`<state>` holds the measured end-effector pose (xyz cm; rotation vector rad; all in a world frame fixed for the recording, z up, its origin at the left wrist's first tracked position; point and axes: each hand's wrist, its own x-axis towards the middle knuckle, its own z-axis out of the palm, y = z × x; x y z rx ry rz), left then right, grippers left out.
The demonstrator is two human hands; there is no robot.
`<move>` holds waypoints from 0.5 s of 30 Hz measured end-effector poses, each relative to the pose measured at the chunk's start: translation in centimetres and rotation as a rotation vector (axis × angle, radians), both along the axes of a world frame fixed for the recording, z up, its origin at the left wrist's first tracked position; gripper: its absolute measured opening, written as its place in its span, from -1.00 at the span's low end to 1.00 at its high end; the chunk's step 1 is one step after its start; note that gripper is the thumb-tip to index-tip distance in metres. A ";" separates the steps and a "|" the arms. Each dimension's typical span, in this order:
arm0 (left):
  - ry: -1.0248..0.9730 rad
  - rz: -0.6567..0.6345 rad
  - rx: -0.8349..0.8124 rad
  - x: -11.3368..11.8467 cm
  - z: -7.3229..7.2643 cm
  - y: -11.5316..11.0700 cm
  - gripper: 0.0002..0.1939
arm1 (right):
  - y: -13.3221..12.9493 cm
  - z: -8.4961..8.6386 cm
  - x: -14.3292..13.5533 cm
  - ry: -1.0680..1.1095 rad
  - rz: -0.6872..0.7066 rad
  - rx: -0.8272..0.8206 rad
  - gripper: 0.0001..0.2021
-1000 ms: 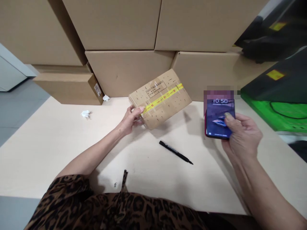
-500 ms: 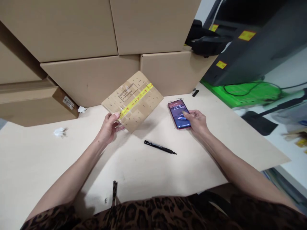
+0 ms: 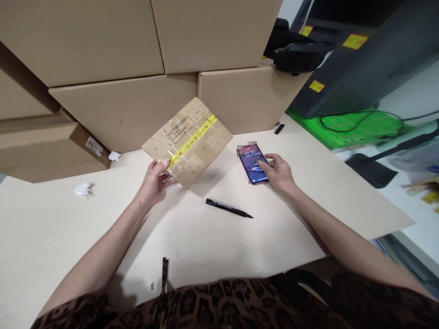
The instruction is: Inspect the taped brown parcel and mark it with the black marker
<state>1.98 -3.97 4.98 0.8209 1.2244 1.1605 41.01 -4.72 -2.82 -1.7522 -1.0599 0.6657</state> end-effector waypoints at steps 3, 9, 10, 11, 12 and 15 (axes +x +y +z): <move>0.001 -0.003 0.001 0.0 0.1 0.0 -0.12 | -0.9 0.9 -0.2 -0.172 0.031 -0.053 -0.27; -0.004 -0.012 0.011 0.0 0.0 0.0 -0.14 | -2.6 3.4 -3.1 -0.693 0.208 -0.399 0.05; -0.005 -0.011 0.012 0.0 -0.1 0.0 -0.14 | -2.8 3.7 -3.5 -0.721 0.220 -0.429 0.05; -0.005 -0.008 0.013 -0.1 -0.1 0.0 -0.15 | -2.8 3.9 -3.8 -0.747 0.227 -0.448 0.03; -0.005 -0.006 0.014 -0.1 -0.2 0.0 -0.15 | -2.8 4.0 -4.0 -0.773 0.227 -0.460 0.00; -0.003 -0.009 0.012 -0.2 -0.2 0.0 -0.15 | -2.7 4.0 -4.3 -0.868 0.213 -0.473 -0.07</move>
